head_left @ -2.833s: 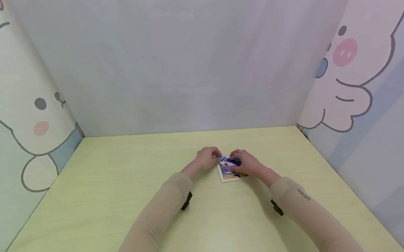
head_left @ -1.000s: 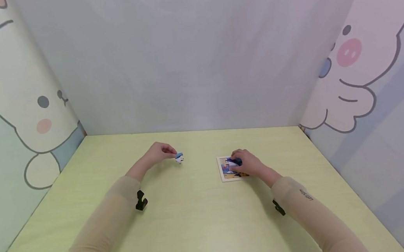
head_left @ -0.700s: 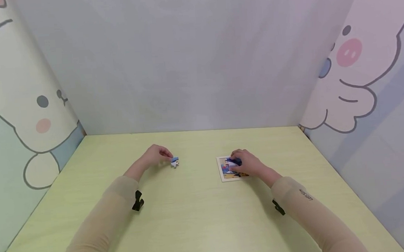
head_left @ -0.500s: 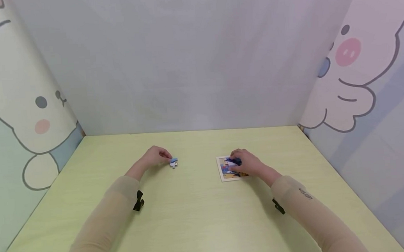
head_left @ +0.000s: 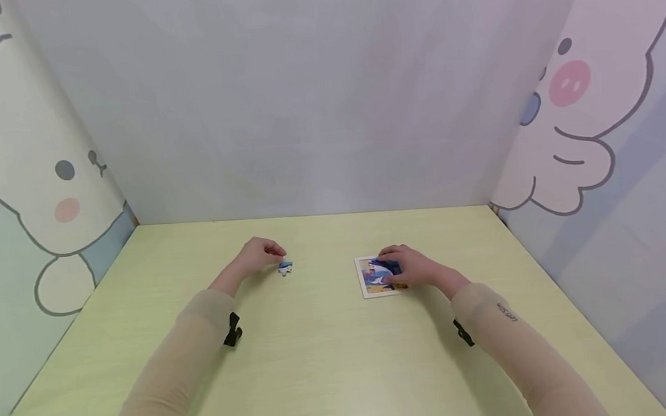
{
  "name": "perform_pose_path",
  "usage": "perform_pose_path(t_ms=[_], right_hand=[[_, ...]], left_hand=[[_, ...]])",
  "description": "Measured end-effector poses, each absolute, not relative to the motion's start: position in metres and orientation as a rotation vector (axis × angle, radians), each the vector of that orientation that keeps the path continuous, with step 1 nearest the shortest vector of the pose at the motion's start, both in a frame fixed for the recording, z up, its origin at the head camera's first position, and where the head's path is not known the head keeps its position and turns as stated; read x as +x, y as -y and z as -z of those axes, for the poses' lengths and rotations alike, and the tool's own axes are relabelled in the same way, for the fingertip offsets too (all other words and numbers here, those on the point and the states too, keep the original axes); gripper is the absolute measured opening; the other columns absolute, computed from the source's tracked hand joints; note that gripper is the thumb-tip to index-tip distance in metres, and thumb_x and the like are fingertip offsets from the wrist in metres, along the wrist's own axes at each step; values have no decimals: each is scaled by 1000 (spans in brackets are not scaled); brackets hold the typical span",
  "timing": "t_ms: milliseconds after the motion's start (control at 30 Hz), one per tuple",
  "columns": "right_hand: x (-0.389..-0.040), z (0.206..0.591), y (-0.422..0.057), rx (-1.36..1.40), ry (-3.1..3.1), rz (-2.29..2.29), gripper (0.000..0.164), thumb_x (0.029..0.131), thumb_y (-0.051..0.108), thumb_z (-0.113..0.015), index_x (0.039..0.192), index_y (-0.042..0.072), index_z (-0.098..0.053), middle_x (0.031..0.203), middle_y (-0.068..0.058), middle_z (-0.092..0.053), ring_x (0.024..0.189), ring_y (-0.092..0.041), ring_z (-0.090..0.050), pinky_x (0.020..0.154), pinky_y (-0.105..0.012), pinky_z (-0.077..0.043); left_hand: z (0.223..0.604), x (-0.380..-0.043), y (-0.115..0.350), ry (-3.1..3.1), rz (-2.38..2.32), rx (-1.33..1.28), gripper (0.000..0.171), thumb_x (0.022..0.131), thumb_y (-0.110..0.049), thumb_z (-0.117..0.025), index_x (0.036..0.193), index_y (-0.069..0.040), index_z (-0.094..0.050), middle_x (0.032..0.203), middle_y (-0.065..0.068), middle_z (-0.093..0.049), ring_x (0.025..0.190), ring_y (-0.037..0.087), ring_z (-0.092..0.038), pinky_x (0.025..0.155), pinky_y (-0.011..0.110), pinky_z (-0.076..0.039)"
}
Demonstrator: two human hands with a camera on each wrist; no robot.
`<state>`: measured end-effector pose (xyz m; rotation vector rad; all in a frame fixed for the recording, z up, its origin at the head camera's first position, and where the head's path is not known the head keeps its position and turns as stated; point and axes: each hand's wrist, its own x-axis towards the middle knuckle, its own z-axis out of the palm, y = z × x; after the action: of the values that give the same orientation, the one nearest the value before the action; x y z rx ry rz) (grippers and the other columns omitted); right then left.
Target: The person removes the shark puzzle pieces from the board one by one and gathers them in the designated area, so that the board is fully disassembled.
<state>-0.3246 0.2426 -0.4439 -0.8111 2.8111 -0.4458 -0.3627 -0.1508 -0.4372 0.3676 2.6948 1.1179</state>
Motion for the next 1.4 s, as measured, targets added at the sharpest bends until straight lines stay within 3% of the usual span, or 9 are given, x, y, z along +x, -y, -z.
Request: perform_pose_path(t_ms=[333, 600, 1100, 1400], right_hand=[[-322, 445, -247, -766, -2896, 409, 64, 83, 42, -69, 135, 9, -52, 141, -13, -45, 130, -35, -38, 107, -51, -30], [-319, 445, -243, -662, -2927, 412, 69, 80, 49, -70, 134, 9, -52, 141, -14, -45, 129, -36, -39, 105, -52, -32], [-322, 447, -247, -636, -2898, 521, 61, 86, 44, -65, 135, 11, -51, 142, -14, -44, 132, -36, -36, 106, -54, -29], [-323, 447, -249, -644, -2891, 602, 57, 86, 38, -67, 131, 5, -55, 137, -16, -48, 129, -38, -40, 106, -54, -30]], left_hand=[[420, -356, 116, -2673, -1144, 490, 23, 89, -16, -66, 108, -4, -67, 97, 5, -65, 85, 19, -54, 73, 30, -45], [414, -353, 86, -2664, -1163, 590, 25, 88, -17, -67, 109, -4, -67, 100, 4, -66, 87, 18, -54, 75, 31, -44], [427, -349, 22, -2627, -1250, 673, 25, 85, -15, -70, 109, -7, -67, 109, 9, -66, 111, 28, -54, 100, 39, -38], [434, -349, -7, -2734, -982, 694, 29, 80, -23, -76, 108, -20, -71, 123, 3, -61, 120, 31, -43, 101, 51, -29]])
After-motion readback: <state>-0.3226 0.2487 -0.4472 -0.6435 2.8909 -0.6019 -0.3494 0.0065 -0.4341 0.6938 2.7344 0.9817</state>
